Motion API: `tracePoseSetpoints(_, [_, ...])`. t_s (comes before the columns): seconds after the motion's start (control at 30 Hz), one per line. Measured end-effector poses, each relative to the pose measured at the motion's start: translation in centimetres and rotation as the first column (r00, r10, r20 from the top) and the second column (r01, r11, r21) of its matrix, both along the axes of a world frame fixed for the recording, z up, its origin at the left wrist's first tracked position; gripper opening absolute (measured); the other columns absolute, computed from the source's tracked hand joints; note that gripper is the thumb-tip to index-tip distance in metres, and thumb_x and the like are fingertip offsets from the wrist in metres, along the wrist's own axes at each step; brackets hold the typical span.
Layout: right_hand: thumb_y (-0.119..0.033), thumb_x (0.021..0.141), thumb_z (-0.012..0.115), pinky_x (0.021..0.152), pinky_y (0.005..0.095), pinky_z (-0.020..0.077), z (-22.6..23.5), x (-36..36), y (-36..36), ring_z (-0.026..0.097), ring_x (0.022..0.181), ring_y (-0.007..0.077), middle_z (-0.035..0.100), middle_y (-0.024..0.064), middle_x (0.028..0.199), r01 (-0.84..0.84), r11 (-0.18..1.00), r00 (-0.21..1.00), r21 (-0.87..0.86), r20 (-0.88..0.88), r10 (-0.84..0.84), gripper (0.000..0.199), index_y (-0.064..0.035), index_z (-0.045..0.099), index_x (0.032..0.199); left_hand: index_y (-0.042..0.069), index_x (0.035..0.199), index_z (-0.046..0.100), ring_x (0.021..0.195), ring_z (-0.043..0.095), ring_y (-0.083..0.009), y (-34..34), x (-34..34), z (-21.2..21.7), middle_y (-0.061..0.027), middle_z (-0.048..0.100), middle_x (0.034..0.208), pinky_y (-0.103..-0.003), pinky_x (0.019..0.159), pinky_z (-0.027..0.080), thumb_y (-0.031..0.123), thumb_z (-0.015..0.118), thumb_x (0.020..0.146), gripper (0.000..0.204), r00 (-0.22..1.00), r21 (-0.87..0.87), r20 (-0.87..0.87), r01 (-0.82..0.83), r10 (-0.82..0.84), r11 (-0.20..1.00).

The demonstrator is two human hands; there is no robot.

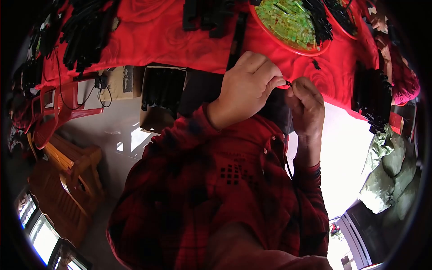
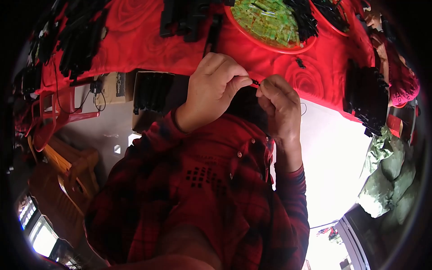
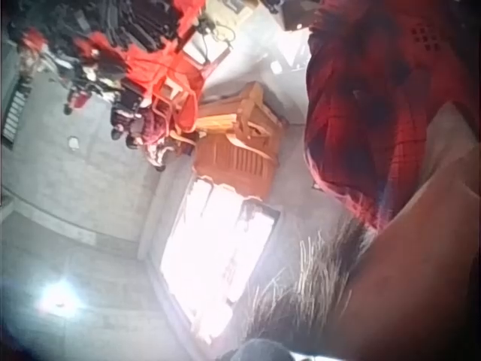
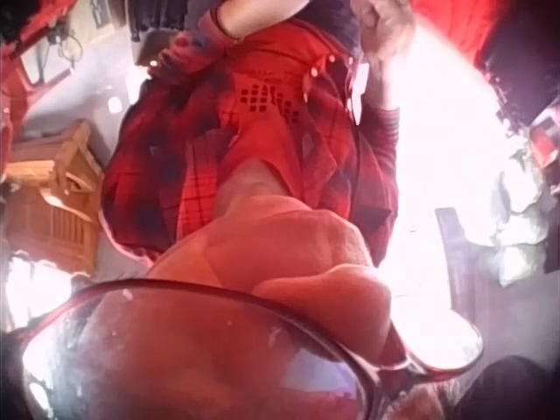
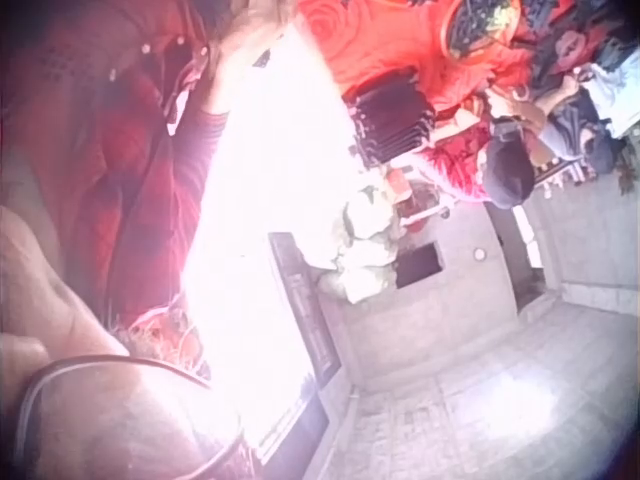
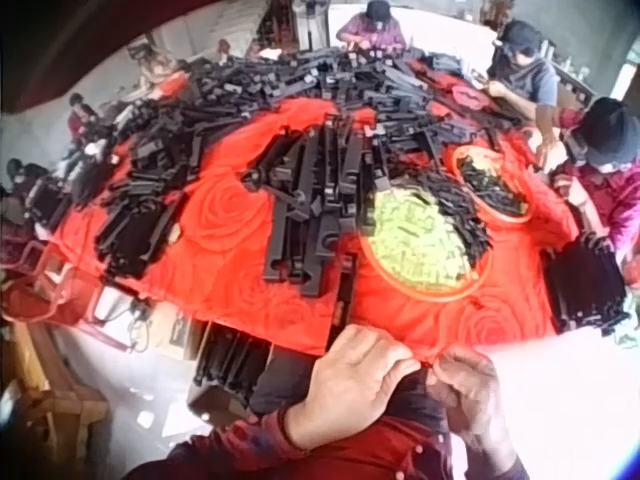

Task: The person assembles toy gun components by inserting small pieces into black plastic parts by hand, organizes plastic body pieces across the table, and installs small inserts into the plastic parts.

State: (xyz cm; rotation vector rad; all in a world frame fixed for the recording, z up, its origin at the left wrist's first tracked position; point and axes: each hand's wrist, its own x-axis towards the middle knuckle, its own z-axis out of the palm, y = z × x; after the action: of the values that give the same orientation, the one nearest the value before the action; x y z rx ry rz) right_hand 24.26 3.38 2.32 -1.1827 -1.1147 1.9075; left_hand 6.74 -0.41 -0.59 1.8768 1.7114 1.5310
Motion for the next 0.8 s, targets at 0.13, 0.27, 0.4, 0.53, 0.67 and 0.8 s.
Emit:
tracePoseSetpoints(0.13, [-0.017, 0.096, 0.054, 0.052, 0.0224, 0.0233, 1.4, 5.3, 2.2, 0.030, 0.052, 0.0054, 0.042, -0.0020, 0.062, 0.028, 1.000, 0.811, -0.005, -0.584, -0.025, 0.022, -0.0027, 0.057, 0.079, 0.008, 0.084, 0.062, 0.074, 0.054, -0.0182, 0.4, -6.4, -1.6, -0.0049, 0.056, 0.083, -0.030, 0.068, 0.044, 0.006, 0.072, 0.083, 0.010, 0.950, -0.068, 0.108, -0.287, 0.293, 0.956])
tracePoseSetpoints(0.27, [-0.011, 0.098, 0.052, 0.060, 0.0229, 0.0393, -1.5, 7.0, 4.6, 0.049, 0.065, 0.0081, 0.059, 0.0054, 0.081, 0.101, 0.775, 0.836, 0.624, 0.369, -0.406, 0.021, 0.0053, 0.065, 0.101, 0.006, 0.083, 0.065, 0.075, 0.051, -0.0112, 0.3, -5.0, -0.5, -0.0016, 0.054, 0.083, -0.025, 0.067, 0.042, 0.009, 0.075, 0.083, 0.010, 0.858, -0.084, 0.512, 0.009, 0.035, 0.996])
tracePoseSetpoints(0.4, [-0.011, 0.096, 0.054, 0.069, 0.0321, 0.0504, -6.9, 7.6, 8.0, 0.062, 0.077, 0.0170, 0.065, 0.0085, 0.086, -0.060, 0.704, 0.712, 0.708, 0.525, -0.466, 0.019, -0.0001, 0.067, 0.105, 0.007, 0.089, 0.070, 0.078, 0.053, -0.0082, 0.1, -2.0, -0.7, 0.0005, 0.057, 0.087, -0.021, 0.069, 0.044, 0.012, 0.073, 0.087, 0.006, 0.730, -0.280, 0.683, 0.293, -0.025, 0.914])
tracePoseSetpoints(0.53, [-0.012, 0.092, 0.060, 0.076, 0.0387, 0.0530, -8.1, 7.8, 9.4, 0.066, 0.087, 0.0289, 0.067, 0.0155, 0.094, -0.395, 0.575, 0.490, 0.716, 0.694, -0.527, 0.020, -0.0056, 0.068, 0.110, 0.002, 0.100, 0.069, 0.079, 0.057, -0.0067, -1.0, -1.8, -0.8, 0.0002, 0.065, 0.087, -0.022, 0.069, 0.044, 0.018, 0.068, 0.091, 0.018, 0.501, -0.370, 0.863, 0.536, 0.067, 0.759])
tracePoseSetpoints(0.67, [-0.012, 0.090, 0.064, 0.078, 0.0414, 0.0530, -7.6, 6.8, 9.2, 0.065, 0.091, 0.0316, 0.067, 0.0159, 0.094, -0.370, 0.531, 0.407, 0.762, 0.647, -0.645, 0.023, -0.0076, 0.068, 0.112, 0.001, 0.104, 0.069, 0.079, 0.058, -0.0077, -0.7, -1.9, -0.9, -0.0004, 0.065, 0.087, -0.023, 0.069, 0.045, 0.016, 0.066, 0.091, 0.020, 0.366, -0.300, 0.927, 0.597, 0.081, 0.744])
tracePoseSetpoints(0.8, [-0.013, 0.090, 0.064, 0.070, 0.0358, 0.0531, -7.2, 5.2, 8.2, 0.065, 0.079, 0.0243, 0.068, 0.0115, 0.090, -0.365, 0.376, 0.400, 0.851, 0.509, -0.763, 0.023, -0.0052, 0.068, 0.112, 0.000, 0.106, 0.069, 0.081, 0.059, -0.0085, -0.6, -1.9, -0.7, -0.0012, 0.065, 0.088, -0.024, 0.070, 0.046, 0.016, 0.065, 0.092, 0.022, 0.344, -0.284, 0.936, 0.613, 0.075, 0.738])
